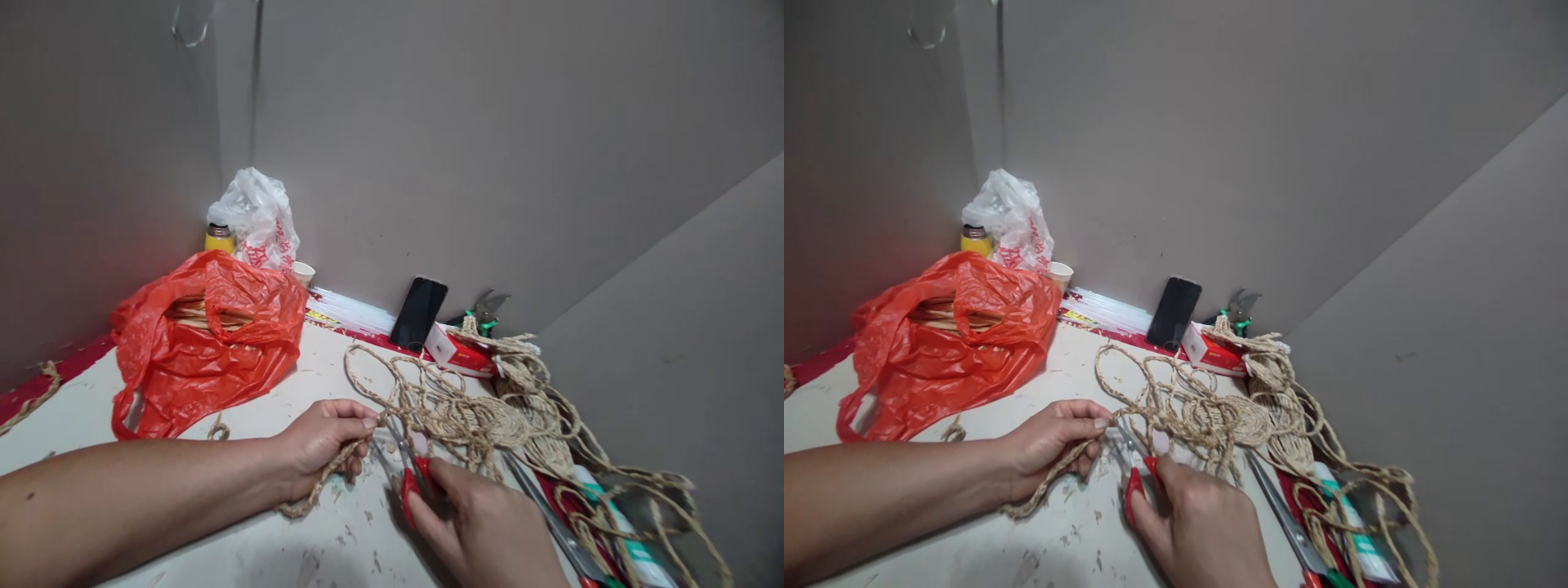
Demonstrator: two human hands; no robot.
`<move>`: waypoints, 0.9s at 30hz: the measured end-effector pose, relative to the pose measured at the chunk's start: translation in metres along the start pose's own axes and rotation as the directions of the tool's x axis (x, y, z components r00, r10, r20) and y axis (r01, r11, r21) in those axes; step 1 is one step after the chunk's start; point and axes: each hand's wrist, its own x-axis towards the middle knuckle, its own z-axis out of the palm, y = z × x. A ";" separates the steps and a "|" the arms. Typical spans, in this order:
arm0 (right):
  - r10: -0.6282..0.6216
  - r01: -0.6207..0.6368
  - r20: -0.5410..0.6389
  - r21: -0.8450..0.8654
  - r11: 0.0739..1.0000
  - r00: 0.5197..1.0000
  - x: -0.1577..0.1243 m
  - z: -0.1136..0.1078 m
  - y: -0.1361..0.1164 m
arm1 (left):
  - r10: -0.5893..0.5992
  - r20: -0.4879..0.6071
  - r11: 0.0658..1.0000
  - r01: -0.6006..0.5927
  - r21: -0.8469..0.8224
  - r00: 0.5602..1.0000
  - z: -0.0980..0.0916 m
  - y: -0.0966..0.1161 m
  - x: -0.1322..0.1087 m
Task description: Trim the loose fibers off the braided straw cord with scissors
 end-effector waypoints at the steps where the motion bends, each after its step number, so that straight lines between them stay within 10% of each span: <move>1: -0.008 0.008 -0.026 -0.026 1.000 1.000 0.000 0.000 0.000 | -0.001 0.003 1.000 0.001 -0.002 1.000 0.000 0.000 0.000; 27: -0.073 0.068 -0.053 -0.102 0.993 0.996 -0.003 0.013 -0.004 | -0.035 0.022 0.992 0.038 -0.122 0.999 -0.001 -0.006 0.001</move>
